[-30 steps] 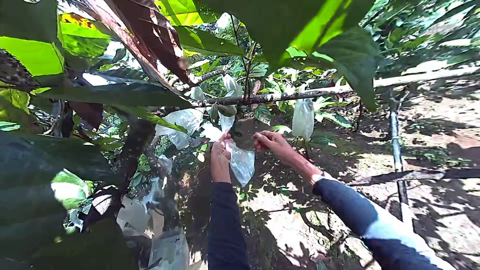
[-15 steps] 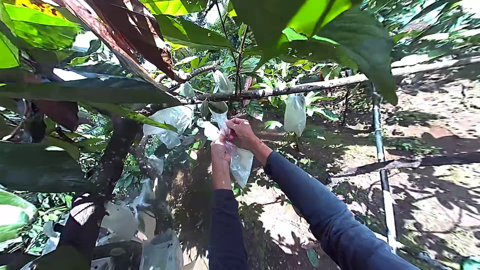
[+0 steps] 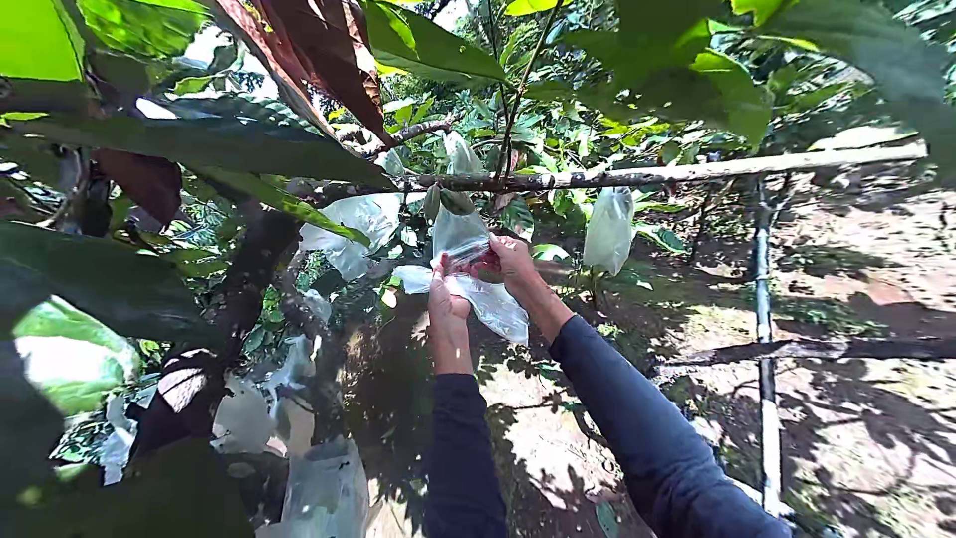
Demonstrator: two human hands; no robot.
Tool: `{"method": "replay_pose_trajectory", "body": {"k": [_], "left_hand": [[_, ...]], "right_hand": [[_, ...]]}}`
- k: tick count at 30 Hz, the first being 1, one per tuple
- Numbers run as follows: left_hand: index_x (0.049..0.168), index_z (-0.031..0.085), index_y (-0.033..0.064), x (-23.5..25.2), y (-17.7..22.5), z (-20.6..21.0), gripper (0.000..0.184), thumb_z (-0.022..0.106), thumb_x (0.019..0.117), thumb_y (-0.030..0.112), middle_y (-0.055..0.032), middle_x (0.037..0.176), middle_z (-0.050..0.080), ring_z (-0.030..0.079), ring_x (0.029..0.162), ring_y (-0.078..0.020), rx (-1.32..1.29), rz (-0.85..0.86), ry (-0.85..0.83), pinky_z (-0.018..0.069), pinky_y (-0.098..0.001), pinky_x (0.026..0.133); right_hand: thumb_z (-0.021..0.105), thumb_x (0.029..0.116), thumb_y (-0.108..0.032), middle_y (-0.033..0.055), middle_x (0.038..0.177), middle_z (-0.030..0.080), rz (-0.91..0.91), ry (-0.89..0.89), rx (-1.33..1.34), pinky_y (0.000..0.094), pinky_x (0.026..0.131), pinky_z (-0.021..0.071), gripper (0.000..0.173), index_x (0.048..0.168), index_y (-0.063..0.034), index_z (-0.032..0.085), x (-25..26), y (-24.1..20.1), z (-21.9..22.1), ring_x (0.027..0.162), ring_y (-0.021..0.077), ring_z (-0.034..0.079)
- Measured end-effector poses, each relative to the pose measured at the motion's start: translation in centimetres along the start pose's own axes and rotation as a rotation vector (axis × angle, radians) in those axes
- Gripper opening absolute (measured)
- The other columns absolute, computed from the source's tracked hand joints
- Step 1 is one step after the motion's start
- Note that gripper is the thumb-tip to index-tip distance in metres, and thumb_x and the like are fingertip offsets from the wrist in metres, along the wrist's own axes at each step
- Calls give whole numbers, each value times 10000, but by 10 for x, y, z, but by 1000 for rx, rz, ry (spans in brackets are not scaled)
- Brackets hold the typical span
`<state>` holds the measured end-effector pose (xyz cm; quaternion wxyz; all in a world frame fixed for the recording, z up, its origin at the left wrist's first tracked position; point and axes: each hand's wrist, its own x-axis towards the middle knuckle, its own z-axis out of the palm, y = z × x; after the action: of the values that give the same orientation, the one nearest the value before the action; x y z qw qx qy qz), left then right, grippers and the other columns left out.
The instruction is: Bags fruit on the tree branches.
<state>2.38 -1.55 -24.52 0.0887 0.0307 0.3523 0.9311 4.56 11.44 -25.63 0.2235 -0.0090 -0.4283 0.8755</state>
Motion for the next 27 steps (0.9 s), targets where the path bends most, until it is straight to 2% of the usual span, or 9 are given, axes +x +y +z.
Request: {"method": "replay_pose_trajectory", "body": {"k": [5, 9, 12, 14, 16, 20, 21, 24, 27], "left_hand": [[1093, 581, 114, -8, -8, -7, 279, 399, 1109, 324, -51, 849, 648, 673, 764, -186, -46, -61, -33, 604, -361, 718], [1313, 557, 31, -33, -7, -7, 383, 369, 1119, 303, -162, 1079, 690, 702, 888, -279, 163, -38, 106, 597, -459, 764], [1173, 654, 14, -52, -8, -19, 378, 436, 1108, 316, -122, 847, 661, 633, 634, -223, 486, 98, 194, 553, -386, 536], [1114, 691, -3, -67, -8, -29, 286, 541, 1072, 237, -101, 742, 627, 583, 549, -185, 613, 158, 79, 524, -331, 465], [1102, 708, -23, -84, -11, -34, 241, 618, 1030, 188, -97, 715, 616, 568, 549, -168, 690, 195, -49, 515, -304, 480], [1047, 671, -24, -110, -28, -39, 188, 700, 952, 135, -79, 746, 653, 616, 620, -142, 928, 296, -142, 558, -308, 592], [1076, 675, -23, -115, -31, -39, 209, 712, 935, 127, -82, 811, 679, 642, 671, -141, 984, 316, -162, 577, -318, 637], [1062, 696, -13, -123, -35, -37, 270, 794, 879, 160, -87, 874, 717, 687, 744, -151, 1050, 345, -252, 607, -348, 717], [1094, 693, -27, -130, -31, -39, 354, 831, 855, 196, -108, 906, 732, 704, 767, -175, 933, 277, -338, 621, -358, 731]], "right_hand": [[563, 1065, -176, 117, 880, 676, -17, 40, -5, 374, 705, 622, 235, 1196, 17, 594, -4, 0, -3, 721, 200, 687], [570, 1056, -155, 147, 971, 678, -28, 90, -152, 381, 717, 619, 263, 1256, 15, 568, -14, 4, -15, 769, 222, 698], [563, 1058, -210, 131, 997, 675, -112, 101, -337, 380, 731, 607, 275, 1245, -11, 594, -36, 4, -30, 808, 217, 693], [600, 1044, -247, 99, 919, 695, -188, -2, -421, 361, 713, 608, 256, 1148, -22, 663, -56, -2, -37, 776, 193, 691], [614, 1036, -295, 69, 913, 712, -233, -166, -494, 341, 723, 595, 275, 1121, -49, 704, -79, -11, -41, 791, 172, 686], [713, 947, -457, 33, 1235, 674, -239, -440, -636, 325, 858, 588, 529, 1361, -140, 623, -117, -24, -46, 1043, 148, 668], [739, 928, -453, 31, 1221, 664, -254, -451, -650, 312, 829, 581, 530, 1342, -138, 639, -120, -22, -47, 1006, 140, 659], [726, 954, -232, 42, 891, 717, -330, -361, -519, 302, 711, 576, 198, 1018, -45, 733, -118, -12, -51, 774, 125, 671], [690, 977, -153, 75, 802, 700, -260, -375, -411, 329, 710, 595, 158, 948, 2, 705, -116, -20, -56, 725, 149, 677]]}}
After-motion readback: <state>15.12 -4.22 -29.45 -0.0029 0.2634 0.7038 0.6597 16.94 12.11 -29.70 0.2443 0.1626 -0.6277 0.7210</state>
